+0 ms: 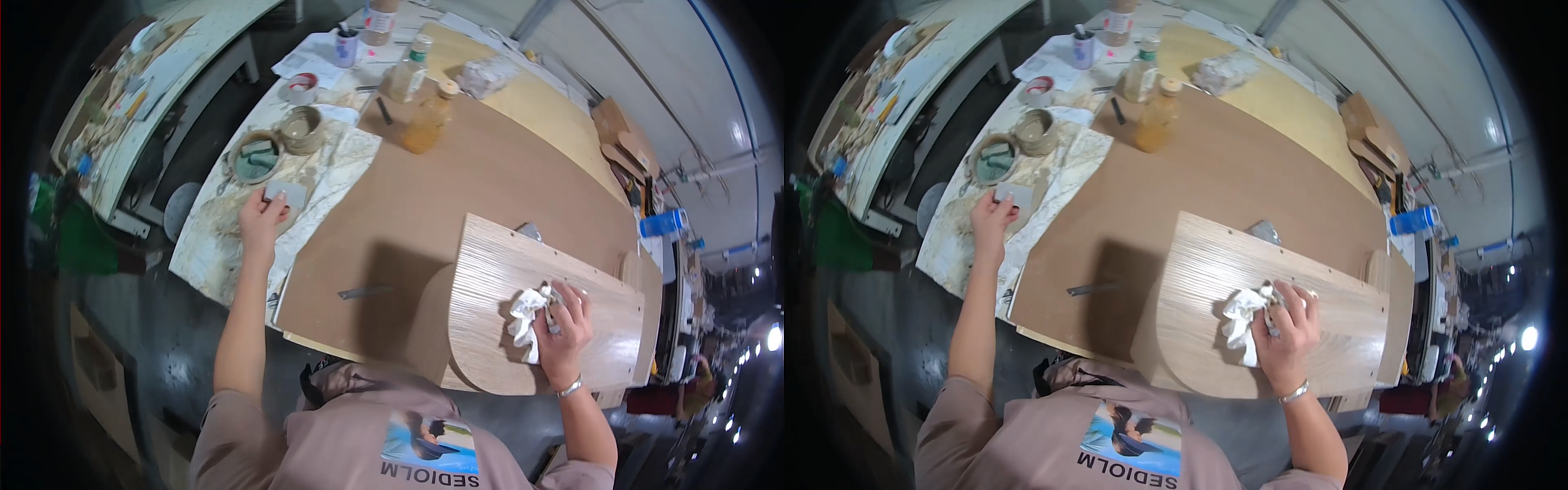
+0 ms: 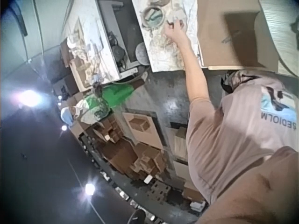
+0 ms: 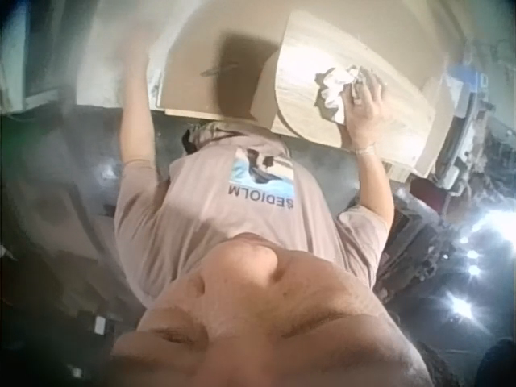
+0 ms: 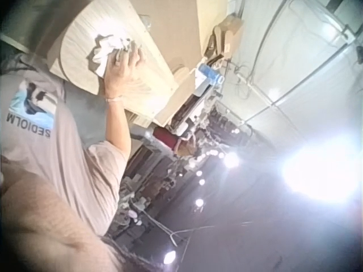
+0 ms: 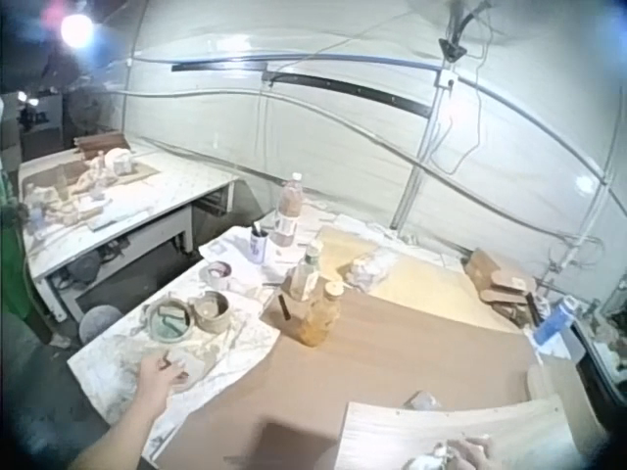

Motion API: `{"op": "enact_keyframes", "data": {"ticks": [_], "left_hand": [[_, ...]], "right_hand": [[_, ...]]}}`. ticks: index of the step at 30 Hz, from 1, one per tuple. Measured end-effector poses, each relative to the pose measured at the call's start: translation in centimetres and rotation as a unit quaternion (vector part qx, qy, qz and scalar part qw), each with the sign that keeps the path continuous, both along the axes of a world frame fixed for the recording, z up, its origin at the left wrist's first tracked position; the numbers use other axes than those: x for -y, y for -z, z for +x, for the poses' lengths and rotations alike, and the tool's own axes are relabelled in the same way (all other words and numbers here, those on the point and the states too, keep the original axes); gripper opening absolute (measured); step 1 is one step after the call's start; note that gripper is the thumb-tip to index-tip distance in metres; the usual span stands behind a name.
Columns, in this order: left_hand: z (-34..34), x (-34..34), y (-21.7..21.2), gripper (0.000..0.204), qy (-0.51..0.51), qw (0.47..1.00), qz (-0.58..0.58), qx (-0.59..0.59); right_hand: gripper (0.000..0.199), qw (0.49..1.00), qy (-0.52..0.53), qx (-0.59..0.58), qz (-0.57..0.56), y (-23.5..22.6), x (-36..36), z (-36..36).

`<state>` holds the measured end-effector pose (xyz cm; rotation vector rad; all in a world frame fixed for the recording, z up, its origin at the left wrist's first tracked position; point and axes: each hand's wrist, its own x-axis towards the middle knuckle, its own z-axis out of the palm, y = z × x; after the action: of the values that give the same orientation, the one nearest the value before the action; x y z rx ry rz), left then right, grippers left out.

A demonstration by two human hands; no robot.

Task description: The person wipes wood furniture components with a white cloth and applies a substance using a small gray block by hand.

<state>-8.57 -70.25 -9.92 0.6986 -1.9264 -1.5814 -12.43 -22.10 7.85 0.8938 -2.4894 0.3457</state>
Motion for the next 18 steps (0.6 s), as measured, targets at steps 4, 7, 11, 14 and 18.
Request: {"op": "enact_keyframes", "data": {"ticks": [4,7,11,14,18], "left_hand": [[-1.1,-6.8,-7.6,0.021,0.143,0.901,0.389,-0.126],[-1.7,-9.5,-8.3,0.022,0.237,0.769,0.582,-0.118],[-2.5,-13.0,-10.8,0.022,0.265,0.808,0.518,-0.096],[-2.5,-14.3,-12.2,0.026,0.292,0.878,0.361,-0.112],[-2.7,-15.4,-12.5,0.036,0.317,0.928,0.164,-0.104]], "right_hand": [[0.022,0.999,0.034,0.017,-0.017,-0.1,-0.5,-0.1],[0.03,0.999,0.051,0.005,-0.004,-0.3,-1.3,-2.0],[0.034,0.99,0.139,-0.016,0.005,0.9,-2.8,-4.2],[0.036,0.99,0.136,-0.029,0.019,0.9,-2.7,-4.3],[0.022,0.992,0.123,-0.032,-0.003,1.2,-3.1,-4.7]]}}
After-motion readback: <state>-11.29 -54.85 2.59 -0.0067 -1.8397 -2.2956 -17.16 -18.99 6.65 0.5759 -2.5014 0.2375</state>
